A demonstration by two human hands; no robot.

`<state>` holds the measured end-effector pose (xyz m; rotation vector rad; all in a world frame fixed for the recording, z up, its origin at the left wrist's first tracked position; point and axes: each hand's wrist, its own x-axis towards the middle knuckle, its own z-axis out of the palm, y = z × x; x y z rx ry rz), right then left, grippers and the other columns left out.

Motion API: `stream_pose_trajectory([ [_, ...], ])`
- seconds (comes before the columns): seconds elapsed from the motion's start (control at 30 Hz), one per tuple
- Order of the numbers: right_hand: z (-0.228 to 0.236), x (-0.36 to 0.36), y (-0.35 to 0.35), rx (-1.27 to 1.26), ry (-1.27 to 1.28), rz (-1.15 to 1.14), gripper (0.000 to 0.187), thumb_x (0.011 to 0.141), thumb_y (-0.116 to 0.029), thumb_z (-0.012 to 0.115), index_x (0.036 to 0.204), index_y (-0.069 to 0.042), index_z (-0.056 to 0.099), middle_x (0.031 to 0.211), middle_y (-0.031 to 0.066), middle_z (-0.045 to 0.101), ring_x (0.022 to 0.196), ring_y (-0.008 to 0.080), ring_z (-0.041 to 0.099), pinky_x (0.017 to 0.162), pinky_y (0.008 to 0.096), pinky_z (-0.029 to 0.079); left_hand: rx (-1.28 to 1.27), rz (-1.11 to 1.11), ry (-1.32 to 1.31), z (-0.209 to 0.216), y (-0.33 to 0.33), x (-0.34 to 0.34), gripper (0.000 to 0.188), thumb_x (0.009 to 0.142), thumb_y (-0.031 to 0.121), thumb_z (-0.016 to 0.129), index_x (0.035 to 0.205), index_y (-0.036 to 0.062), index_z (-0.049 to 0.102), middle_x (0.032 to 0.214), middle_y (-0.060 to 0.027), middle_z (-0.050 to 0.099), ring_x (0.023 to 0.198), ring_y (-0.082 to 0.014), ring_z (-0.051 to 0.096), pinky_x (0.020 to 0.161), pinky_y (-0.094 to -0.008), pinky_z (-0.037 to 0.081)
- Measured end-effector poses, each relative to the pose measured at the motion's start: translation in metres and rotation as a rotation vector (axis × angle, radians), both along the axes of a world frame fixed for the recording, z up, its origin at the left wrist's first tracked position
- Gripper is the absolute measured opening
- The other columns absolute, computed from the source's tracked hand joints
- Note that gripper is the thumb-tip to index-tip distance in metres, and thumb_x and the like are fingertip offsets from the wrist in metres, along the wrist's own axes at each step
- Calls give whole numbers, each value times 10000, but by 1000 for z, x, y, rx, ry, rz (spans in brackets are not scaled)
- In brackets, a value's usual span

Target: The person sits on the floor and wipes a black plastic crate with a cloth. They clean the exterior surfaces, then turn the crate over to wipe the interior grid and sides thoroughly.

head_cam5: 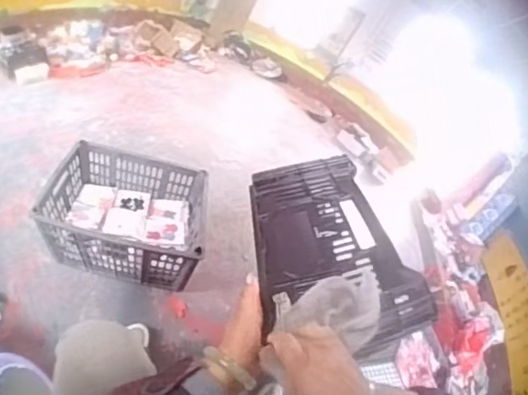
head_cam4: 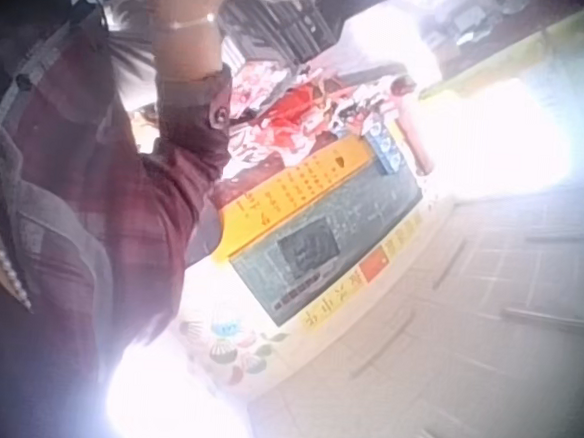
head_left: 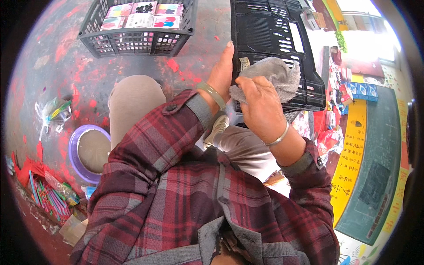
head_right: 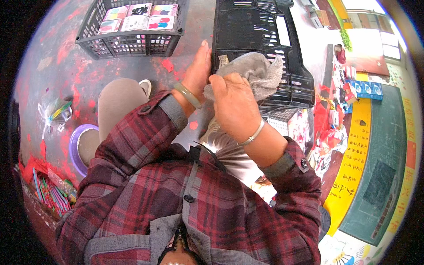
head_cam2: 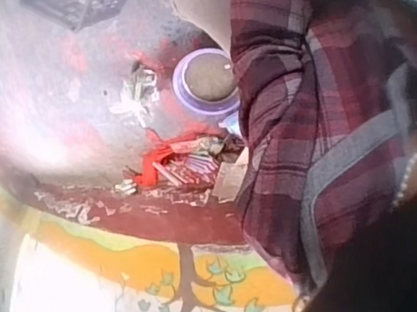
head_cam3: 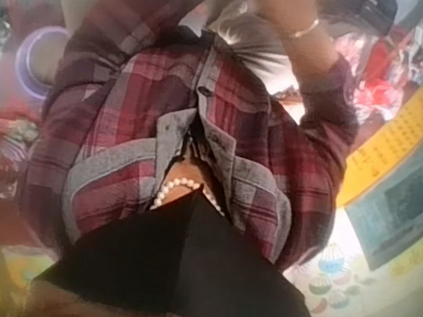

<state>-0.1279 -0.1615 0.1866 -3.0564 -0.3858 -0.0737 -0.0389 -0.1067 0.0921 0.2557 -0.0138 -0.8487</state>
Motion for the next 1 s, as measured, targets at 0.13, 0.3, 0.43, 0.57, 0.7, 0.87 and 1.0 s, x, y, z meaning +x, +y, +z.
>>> stream_pose_trajectory([
  [0.13,-7,2,0,62,58,-76,425,653,57,554,1074,-4,551,908,170,605,940,314,559,828,399,444,108,-63,96,-4,1,2,545,951,505,306,1113,70,593,1007,-92,648,896,-213,635,797,-343,511],
  [0.3,12,10,-28,816,81,-308,353,742,29,500,1085,-1,576,977,120,618,951,169,597,829,285,480,17,-79,0,-19,-14,-7,636,962,528,205,1259,43,490,1158,-110,591,1020,-216,586,926,-358,445],
  [0.43,77,-14,-85,1360,-298,-462,412,802,-128,552,1192,-10,493,959,132,611,744,166,574,683,283,481,-101,-94,-5,-1,-6,-12,547,975,465,276,1234,42,506,1140,-107,608,984,-210,609,880,-355,484],
  [0.57,146,-72,-138,1331,-659,-403,344,872,-94,503,1202,4,482,1004,135,594,825,203,580,775,386,506,-99,-114,75,-16,-26,-12,483,976,427,335,1196,45,534,1107,-111,625,941,-211,627,853,-346,503],
  [0.7,177,-103,-139,886,-1032,-458,326,893,-150,525,1190,-16,511,964,119,589,851,195,579,763,362,512,-50,-117,73,-16,-25,-13,460,976,415,343,1159,54,561,1081,-102,638,928,-206,630,850,-341,503],
  [0.87,82,-95,-146,166,-754,-570,409,866,-291,593,1194,-56,525,1131,95,537,1051,250,517,900,384,413,20,-109,-11,1,-17,-12,581,990,436,214,1296,-14,419,1272,-160,518,1162,-278,508,1027,-397,371],
  [1.0,33,-84,-99,-610,-321,-487,443,841,-267,606,1269,-177,534,1349,121,452,1273,297,397,1048,471,264,14,-79,-32,-8,-22,-12,599,985,449,212,1295,-21,418,1266,-160,524,1154,-280,515,1019,-400,377],
])
